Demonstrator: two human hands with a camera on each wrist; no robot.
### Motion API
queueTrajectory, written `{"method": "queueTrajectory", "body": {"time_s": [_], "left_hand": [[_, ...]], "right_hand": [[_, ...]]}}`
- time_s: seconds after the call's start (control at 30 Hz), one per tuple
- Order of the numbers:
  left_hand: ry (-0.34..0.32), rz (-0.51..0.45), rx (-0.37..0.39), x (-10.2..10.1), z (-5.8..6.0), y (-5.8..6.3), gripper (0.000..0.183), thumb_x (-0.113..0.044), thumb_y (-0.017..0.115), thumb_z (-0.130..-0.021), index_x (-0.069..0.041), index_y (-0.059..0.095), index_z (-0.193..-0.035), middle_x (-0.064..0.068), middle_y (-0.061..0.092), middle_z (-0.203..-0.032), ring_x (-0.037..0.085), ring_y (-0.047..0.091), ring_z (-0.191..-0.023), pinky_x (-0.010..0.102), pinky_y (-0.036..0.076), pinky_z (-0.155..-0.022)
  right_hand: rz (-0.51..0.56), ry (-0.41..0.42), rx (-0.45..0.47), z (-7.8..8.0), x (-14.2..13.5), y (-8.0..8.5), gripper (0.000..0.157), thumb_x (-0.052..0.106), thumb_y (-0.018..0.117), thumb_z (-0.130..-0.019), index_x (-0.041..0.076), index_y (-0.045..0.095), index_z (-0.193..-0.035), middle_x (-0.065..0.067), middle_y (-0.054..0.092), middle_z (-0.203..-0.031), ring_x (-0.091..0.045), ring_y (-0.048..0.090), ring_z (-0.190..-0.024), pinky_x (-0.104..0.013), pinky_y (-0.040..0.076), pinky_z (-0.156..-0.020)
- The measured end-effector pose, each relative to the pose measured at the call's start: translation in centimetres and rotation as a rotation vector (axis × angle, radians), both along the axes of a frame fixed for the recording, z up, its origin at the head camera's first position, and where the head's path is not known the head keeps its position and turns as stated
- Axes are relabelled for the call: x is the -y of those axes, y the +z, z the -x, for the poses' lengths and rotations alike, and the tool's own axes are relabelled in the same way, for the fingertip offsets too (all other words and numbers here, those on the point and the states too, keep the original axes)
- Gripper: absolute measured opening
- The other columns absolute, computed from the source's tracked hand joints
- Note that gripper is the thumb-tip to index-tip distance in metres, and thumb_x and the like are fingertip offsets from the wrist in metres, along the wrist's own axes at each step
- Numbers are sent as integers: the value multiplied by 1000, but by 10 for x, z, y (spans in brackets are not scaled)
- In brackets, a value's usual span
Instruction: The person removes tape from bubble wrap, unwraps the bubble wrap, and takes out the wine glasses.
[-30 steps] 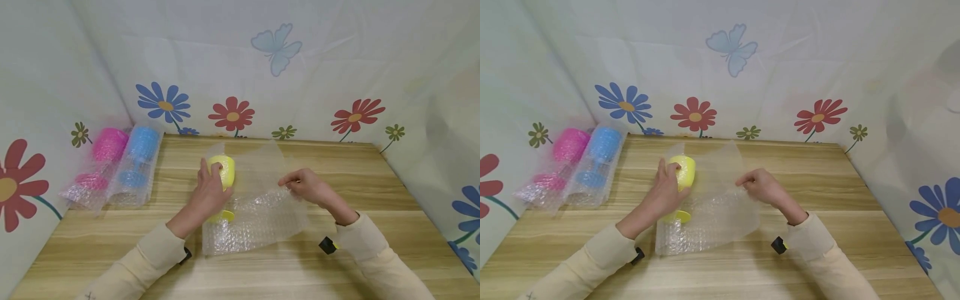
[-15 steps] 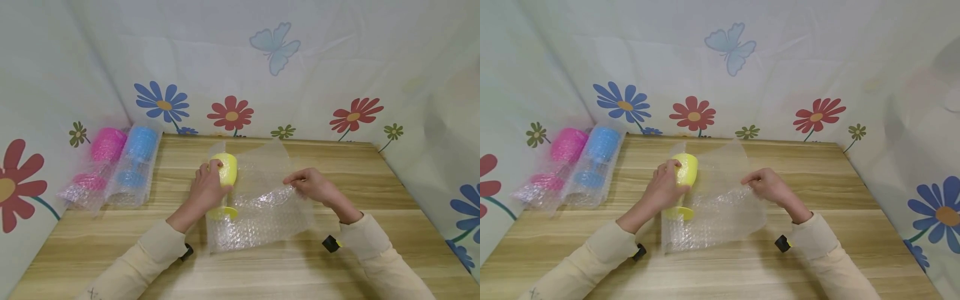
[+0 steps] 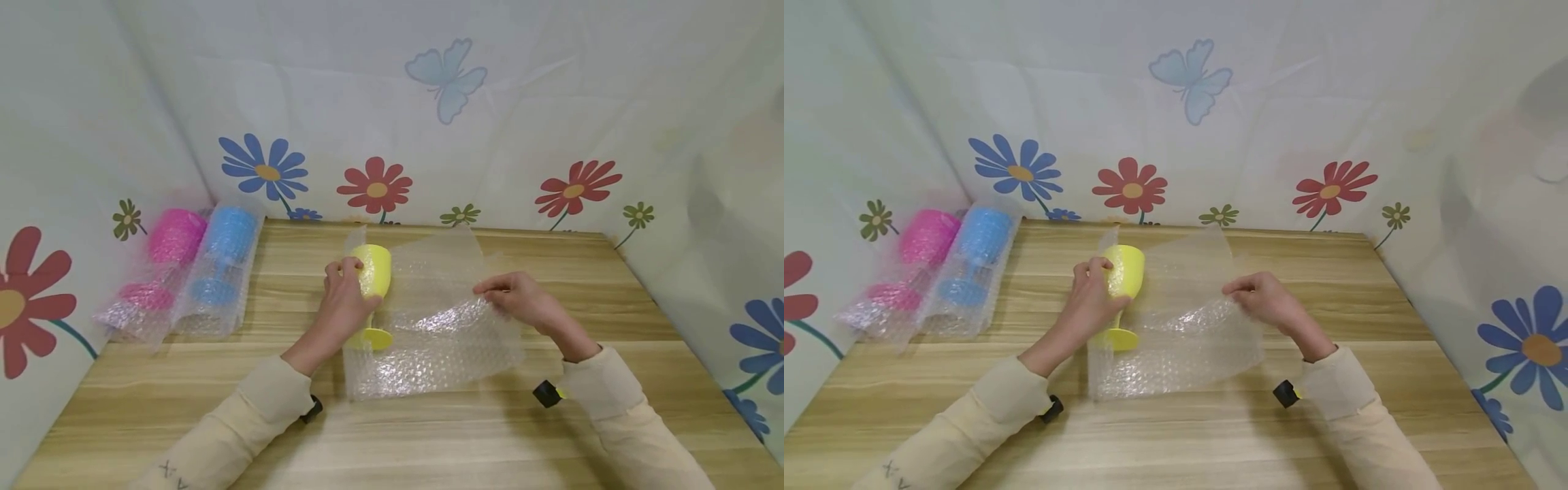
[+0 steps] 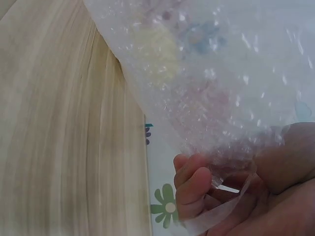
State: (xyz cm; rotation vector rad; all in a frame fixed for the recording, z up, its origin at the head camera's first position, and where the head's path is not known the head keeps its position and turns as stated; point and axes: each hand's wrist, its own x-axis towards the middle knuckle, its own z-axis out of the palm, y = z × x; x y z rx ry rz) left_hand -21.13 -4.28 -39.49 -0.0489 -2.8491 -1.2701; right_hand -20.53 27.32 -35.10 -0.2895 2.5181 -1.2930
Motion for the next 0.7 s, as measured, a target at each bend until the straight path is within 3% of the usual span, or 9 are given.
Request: {"method": "queueTrajectory", "body": {"time_s": [0.27,0.7], "left_hand": [[14,-18,12,0,0,-1,66,-19,81,-90,-7,37,-138,26,33,-139,37,48,-114,45,51,-86],[26,-44,20,3,4,-4,71,-19,83,-87,-6,35,-139,25,39,-132,38,51,-112,49,49,-95]], "right_hand": [[1,5,48,2,-14,-12,30,3,58,-104,-11,64,-129,-8,59,-89,-18,51,-74,-26,47,-60],[-43,-9,29,12,-26,-30,27,3,61,-102,-9,67,-127,-7,58,-88,-18,50,-75,-25,45,-60]]}}
